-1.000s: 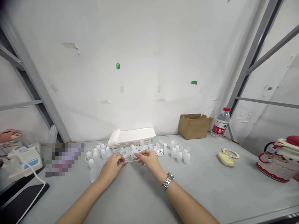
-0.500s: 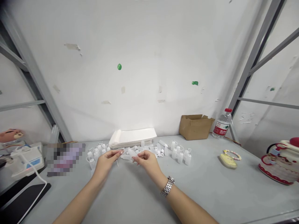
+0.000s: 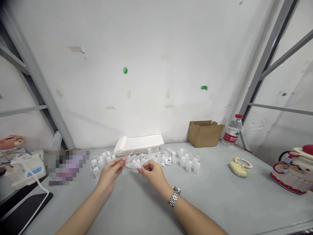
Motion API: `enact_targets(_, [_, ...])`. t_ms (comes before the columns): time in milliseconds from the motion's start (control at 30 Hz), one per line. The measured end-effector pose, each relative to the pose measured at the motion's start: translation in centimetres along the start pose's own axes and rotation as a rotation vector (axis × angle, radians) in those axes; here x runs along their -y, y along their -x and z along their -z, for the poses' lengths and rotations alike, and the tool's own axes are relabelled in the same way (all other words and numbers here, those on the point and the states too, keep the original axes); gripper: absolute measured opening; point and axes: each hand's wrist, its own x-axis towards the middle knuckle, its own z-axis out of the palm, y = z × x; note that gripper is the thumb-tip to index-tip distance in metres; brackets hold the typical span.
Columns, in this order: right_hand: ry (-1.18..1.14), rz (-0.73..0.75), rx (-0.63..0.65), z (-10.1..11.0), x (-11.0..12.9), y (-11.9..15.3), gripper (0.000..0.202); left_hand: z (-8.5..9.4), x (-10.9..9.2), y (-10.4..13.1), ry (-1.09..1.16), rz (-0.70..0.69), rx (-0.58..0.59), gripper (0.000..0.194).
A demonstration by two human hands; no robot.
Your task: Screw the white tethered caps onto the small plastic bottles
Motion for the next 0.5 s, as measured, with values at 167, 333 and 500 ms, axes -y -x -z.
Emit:
enact_targets(167, [-0.028, 0.019, 0.011, -0.1, -0.2, 0.1, 0.032, -0.2, -0.2, 0.2, 0.068, 0.077, 0.086, 0.012])
enact_targets(333, [-0.092, 0.038, 0.032, -0.4, -0.4, 0.3, 0.030, -0.7, -0.1, 0.8, 0.128, 0.207, 0.151, 0.007])
enact_targets(500, [-0.094, 0.026, 0.021, -0.4, -0.5, 0.3, 0.029, -0.8, 0.0, 1.1, 0.188, 0.282, 0.172, 0.010])
